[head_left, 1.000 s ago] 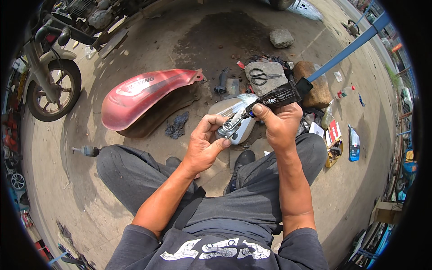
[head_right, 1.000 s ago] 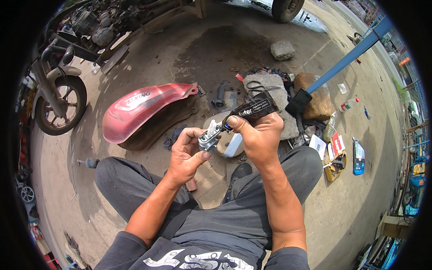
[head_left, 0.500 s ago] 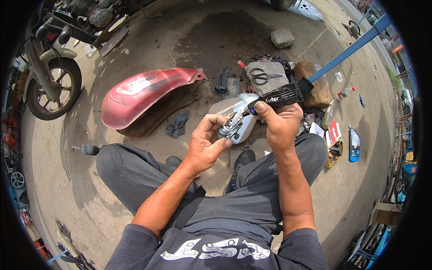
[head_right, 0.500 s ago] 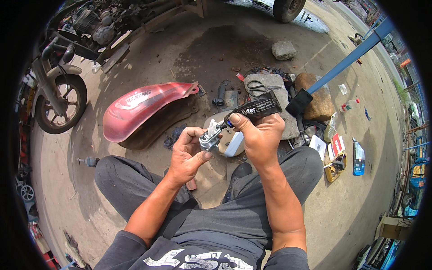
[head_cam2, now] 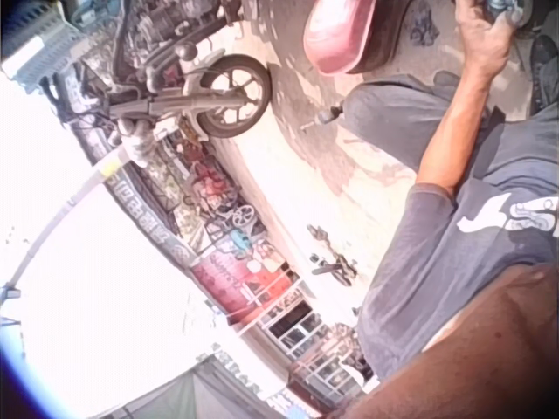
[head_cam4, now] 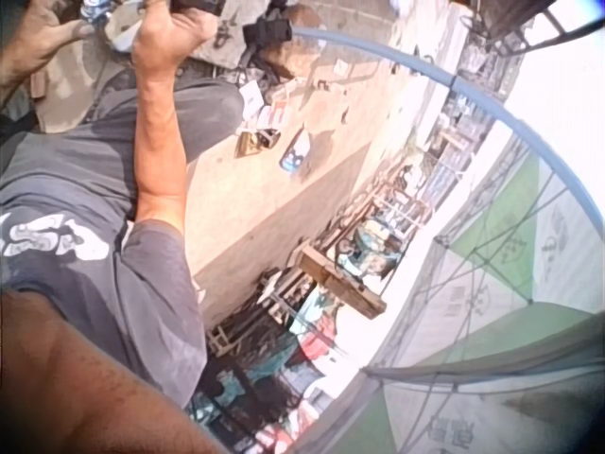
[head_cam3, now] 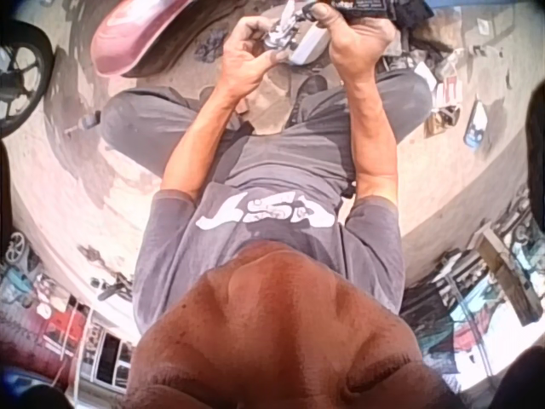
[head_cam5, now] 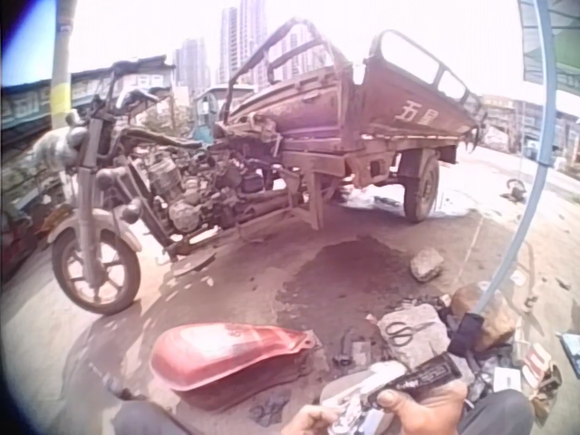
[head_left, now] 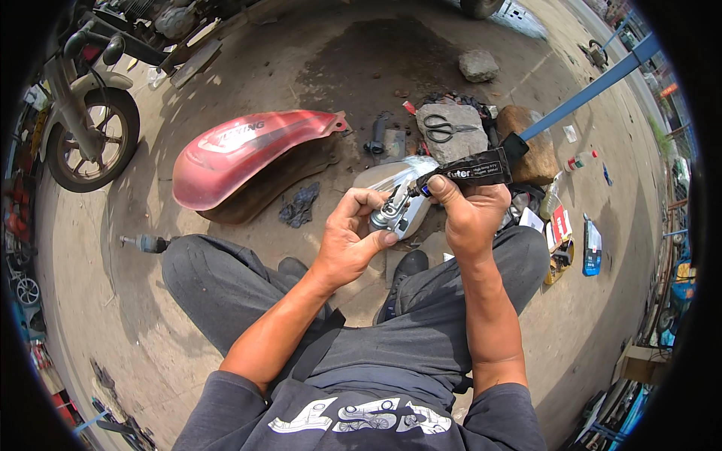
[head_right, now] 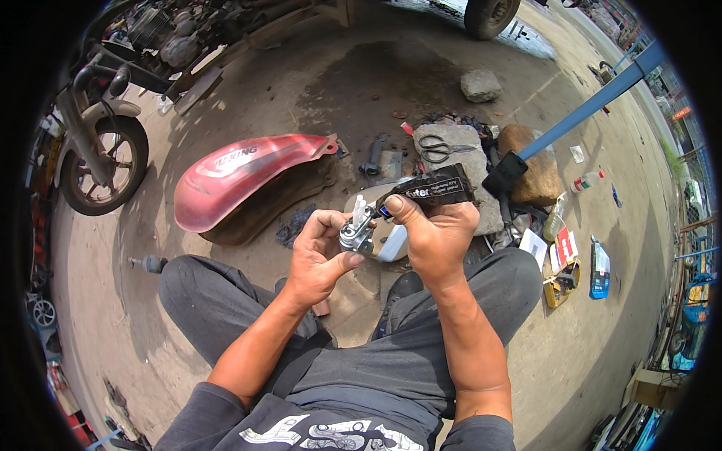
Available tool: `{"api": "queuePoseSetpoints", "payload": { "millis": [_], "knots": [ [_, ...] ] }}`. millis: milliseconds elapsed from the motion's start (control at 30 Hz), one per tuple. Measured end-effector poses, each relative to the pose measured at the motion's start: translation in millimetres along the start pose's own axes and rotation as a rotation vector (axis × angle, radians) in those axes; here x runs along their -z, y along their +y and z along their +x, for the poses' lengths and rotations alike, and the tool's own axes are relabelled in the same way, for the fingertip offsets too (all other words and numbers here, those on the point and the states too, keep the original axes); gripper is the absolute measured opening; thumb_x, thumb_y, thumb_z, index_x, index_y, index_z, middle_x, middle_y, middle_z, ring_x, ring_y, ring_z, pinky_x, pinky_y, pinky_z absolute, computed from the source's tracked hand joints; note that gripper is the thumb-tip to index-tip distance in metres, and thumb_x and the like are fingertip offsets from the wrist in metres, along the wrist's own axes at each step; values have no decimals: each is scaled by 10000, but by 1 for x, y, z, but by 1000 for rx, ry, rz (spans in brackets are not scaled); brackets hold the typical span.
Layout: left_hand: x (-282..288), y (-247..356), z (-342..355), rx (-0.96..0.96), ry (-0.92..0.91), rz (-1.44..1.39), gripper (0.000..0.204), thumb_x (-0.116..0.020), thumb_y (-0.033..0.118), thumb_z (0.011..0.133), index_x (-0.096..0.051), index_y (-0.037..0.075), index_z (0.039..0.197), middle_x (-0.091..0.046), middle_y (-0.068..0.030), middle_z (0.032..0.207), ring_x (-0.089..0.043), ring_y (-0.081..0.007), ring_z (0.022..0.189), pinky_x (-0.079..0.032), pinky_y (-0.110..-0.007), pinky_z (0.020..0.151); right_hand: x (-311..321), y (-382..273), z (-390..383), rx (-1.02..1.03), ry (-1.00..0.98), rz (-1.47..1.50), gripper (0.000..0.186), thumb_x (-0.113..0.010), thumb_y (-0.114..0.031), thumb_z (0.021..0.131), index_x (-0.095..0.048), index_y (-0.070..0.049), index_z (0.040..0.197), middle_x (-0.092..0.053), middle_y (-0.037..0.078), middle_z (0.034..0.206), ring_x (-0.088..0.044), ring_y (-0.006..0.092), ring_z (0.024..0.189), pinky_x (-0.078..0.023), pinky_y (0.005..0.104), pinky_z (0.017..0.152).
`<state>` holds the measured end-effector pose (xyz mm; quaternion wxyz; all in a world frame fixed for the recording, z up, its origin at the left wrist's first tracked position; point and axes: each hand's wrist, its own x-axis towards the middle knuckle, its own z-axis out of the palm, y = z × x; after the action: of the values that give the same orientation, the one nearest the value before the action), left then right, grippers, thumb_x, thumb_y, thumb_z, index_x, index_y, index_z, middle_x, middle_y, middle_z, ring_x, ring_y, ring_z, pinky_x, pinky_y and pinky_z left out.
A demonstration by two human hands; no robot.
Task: The person sits on the ground and applies a substance from a tube onto a small white scooter component. They then use a small tool to spread or adjust the substance on the part.
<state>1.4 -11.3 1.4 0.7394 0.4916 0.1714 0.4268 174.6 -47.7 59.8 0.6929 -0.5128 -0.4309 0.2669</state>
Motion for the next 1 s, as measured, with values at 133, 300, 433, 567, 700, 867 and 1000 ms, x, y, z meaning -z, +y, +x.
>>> {"api": "queuePoseSetpoints", "payload": {
  "millis": [133,300,433,567,700,867,1000],
  "knots": [
    [0,1,0,11,9,-37,440,-767,-5,801,-447,47,1098,-572,-138,1230,-562,-176,1153,-461,-354,1022,-3,-3,-2,20,-10,-65,98,-778,-9,802,-696,31,839,-683,34,755,-606,92,682,-491,242,615],
    [-1,0,0,9,16,-51,456,-781,-4,789,-442,52,1089,-568,-138,1234,-561,-177,1159,-466,-353,1018,-6,-2,-2,46,25,-60,98,-778,-16,806,-695,31,826,-679,33,735,-601,89,660,-484,238,596],
    [-3,2,0,30,17,-53,472,-794,-2,777,-446,57,1090,-564,-116,1211,-562,-176,1163,-460,-349,1021,-4,-3,-1,10,19,-79,97,-776,-15,807,-694,32,825,-679,35,730,-599,87,654,-480,233,589],
    [-3,2,-1,24,18,-35,475,-798,-3,773,-451,62,1091,-559,-92,1184,-561,-168,1157,-456,-343,1019,-6,-4,-1,30,23,-62,92,-771,-12,810,-694,36,828,-680,37,731,-602,88,657,-484,236,591],
    [-1,0,-1,17,25,-53,472,-797,-6,774,-455,63,1092,-560,-93,1196,-556,-155,1139,-456,-335,1007,-6,-3,-2,30,16,-61,93,-771,-4,807,-695,37,842,-688,42,752,-614,93,680,-497,241,614],
    [0,0,-1,27,31,-55,469,-792,-20,774,-454,57,1090,-551,-107,1241,-547,-151,1140,-455,-332,1003,-8,-3,-4,51,2,-39,103,-770,20,799,-697,40,870,-698,50,790,-623,97,712,-511,245,650],
    [-2,2,-1,16,35,-41,477,-792,-30,767,-452,53,1092,-543,-109,1252,-540,-151,1143,-453,-330,1004,-8,-2,-6,36,-6,-43,116,-766,38,795,-695,40,887,-701,54,812,-623,98,733,-511,246,671]
  ]
}}
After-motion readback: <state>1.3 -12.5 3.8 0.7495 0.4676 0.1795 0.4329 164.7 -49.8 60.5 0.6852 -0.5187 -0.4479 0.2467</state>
